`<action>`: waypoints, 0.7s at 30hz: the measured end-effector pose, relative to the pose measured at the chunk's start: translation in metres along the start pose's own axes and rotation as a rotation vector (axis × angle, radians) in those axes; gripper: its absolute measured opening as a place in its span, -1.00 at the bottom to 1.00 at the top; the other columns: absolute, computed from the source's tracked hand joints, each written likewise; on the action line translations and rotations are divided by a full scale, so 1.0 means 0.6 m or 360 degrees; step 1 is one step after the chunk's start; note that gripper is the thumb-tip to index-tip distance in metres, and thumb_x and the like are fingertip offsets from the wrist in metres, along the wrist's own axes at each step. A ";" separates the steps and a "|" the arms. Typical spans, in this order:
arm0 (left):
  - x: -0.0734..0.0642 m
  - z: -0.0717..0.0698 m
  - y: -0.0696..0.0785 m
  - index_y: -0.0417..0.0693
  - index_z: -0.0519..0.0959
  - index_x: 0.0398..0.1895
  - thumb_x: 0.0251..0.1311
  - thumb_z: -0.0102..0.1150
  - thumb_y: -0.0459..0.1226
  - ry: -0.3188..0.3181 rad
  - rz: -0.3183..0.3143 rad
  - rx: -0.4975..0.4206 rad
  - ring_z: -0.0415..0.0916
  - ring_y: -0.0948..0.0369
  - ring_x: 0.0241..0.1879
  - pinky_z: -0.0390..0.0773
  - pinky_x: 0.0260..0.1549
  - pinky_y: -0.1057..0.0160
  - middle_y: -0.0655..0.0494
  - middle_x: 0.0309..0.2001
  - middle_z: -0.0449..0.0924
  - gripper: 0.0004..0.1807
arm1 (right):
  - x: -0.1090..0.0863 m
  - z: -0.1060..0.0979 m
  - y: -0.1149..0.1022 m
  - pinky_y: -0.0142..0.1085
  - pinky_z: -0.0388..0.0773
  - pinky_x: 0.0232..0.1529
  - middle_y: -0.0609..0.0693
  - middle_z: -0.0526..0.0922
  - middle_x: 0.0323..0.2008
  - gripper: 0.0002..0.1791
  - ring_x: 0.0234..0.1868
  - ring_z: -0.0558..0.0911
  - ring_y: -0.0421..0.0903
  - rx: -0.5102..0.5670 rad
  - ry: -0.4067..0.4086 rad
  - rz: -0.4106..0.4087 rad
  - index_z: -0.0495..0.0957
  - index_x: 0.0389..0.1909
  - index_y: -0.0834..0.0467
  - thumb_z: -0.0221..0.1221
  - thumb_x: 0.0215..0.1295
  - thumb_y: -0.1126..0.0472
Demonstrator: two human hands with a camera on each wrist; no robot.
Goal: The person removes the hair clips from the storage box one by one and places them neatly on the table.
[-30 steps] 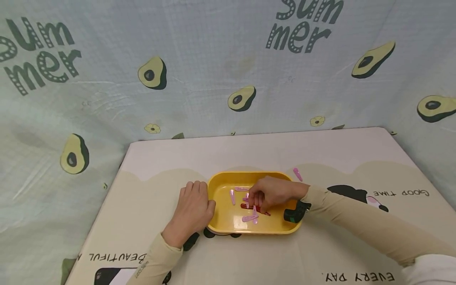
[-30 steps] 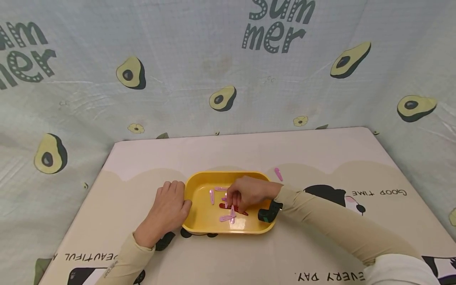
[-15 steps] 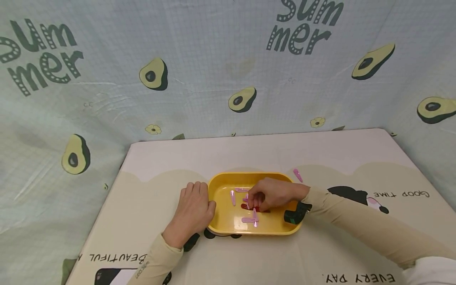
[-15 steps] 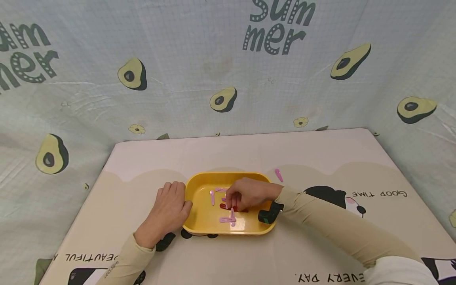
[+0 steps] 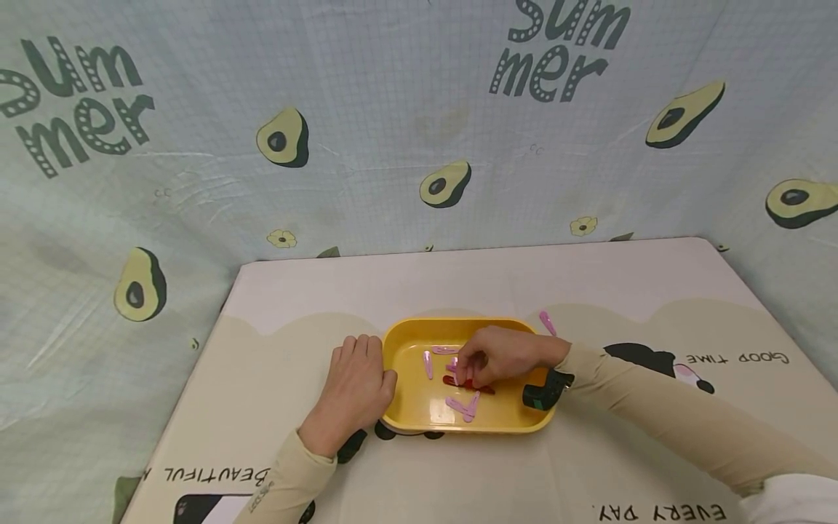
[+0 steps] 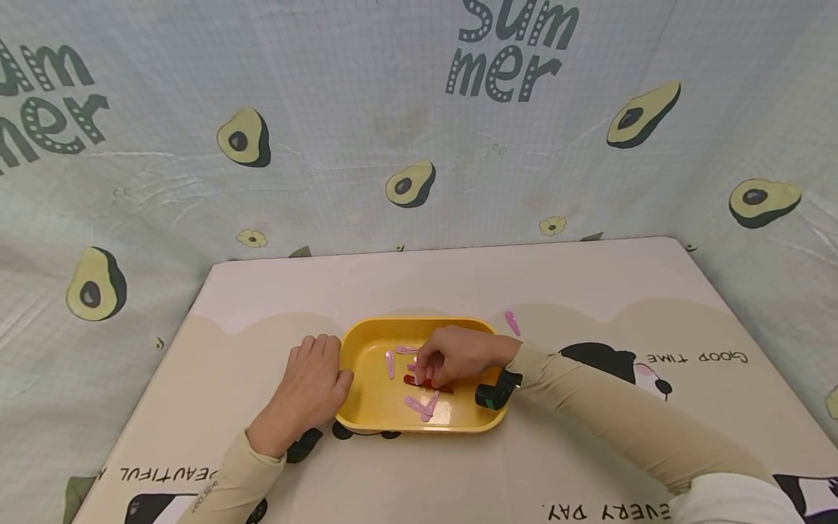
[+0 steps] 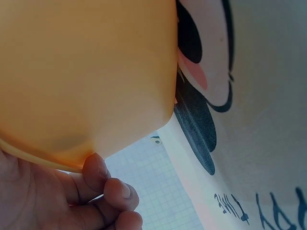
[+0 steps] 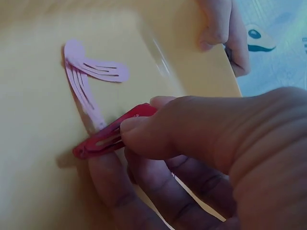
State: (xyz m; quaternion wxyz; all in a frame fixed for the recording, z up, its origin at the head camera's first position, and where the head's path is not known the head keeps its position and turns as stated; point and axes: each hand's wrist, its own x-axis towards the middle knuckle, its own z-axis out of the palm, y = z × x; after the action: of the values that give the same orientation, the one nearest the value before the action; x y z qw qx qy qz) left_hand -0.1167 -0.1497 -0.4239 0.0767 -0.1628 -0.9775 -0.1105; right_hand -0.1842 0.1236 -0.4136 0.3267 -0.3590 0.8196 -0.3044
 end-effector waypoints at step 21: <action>-0.001 -0.001 0.000 -0.18 0.34 -0.37 0.24 0.07 -0.27 -0.0001 0.0005 -0.0013 0.11 0.09 -0.37 0.12 -0.28 0.19 0.04 -0.46 0.21 -0.83 | -0.008 -0.008 -0.006 -0.46 0.51 -0.30 -0.16 0.67 -0.41 -0.89 -0.41 0.54 -0.27 0.0073 0.0050 0.0050 0.73 -0.21 0.10 0.30 0.31 0.32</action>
State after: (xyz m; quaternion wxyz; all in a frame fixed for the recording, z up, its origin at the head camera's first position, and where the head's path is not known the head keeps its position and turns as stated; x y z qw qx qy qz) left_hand -0.1160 -0.1503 -0.4234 0.0758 -0.1647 -0.9768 -0.1142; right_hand -0.1842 0.1265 -0.4066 0.3268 -0.3336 0.8230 -0.3234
